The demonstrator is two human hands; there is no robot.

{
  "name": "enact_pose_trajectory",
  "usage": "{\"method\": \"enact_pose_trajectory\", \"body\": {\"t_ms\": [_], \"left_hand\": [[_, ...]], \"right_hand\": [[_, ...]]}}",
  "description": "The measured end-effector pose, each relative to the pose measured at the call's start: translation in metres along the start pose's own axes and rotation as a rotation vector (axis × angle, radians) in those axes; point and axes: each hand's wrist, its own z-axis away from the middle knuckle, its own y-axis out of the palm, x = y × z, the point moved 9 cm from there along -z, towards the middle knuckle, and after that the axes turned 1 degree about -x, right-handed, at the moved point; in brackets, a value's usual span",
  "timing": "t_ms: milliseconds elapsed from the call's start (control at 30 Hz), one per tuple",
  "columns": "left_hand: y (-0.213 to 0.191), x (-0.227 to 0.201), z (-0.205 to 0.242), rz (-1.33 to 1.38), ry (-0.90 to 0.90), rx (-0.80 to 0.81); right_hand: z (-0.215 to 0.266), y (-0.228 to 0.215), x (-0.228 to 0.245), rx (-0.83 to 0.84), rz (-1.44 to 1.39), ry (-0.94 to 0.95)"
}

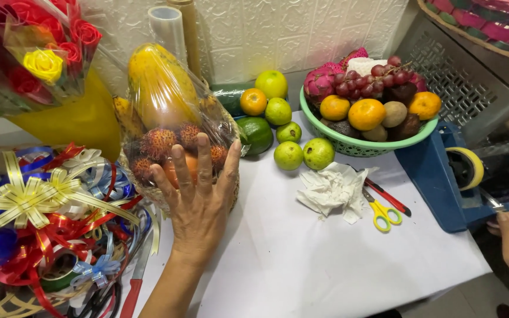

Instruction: Wrapping a basket of assorted fruits in clear plastic film and sealing it with tape.

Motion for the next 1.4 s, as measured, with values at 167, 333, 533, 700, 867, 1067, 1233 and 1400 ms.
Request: {"method": "enact_pose_trajectory", "body": {"t_ms": [167,333,533,700,867,1067,1233,1400], "left_hand": [[-0.004,-0.003,-0.001,0.028,0.052,-0.021],[-0.005,-0.004,-0.002,0.011,0.078,-0.049],[-0.006,-0.006,0.000,0.006,0.109,-0.081],[0.000,-0.009,0.000,-0.017,0.155,-0.042],[-0.001,-0.007,-0.006,-0.030,0.116,-0.175],[0.001,-0.006,-0.003,-0.080,0.133,-0.035],[-0.005,-0.009,-0.007,-0.093,0.124,-0.080],[-0.008,-0.009,-0.005,-0.097,0.125,-0.071]], "right_hand": [[-0.003,-0.004,-0.005,0.000,0.049,-0.216],[0.019,-0.002,0.009,-0.071,0.190,-0.158],[0.041,-0.025,-0.084,-0.231,-0.216,-0.164],[0.023,0.009,0.148,-0.053,-0.501,-0.156],[0.058,0.163,0.347,0.374,-0.960,-0.184],[0.084,0.246,0.438,0.812,-1.340,-0.081],[0.080,0.291,0.436,0.906,-1.454,0.058],[0.086,0.304,0.440,0.953,-1.412,0.084]]}}
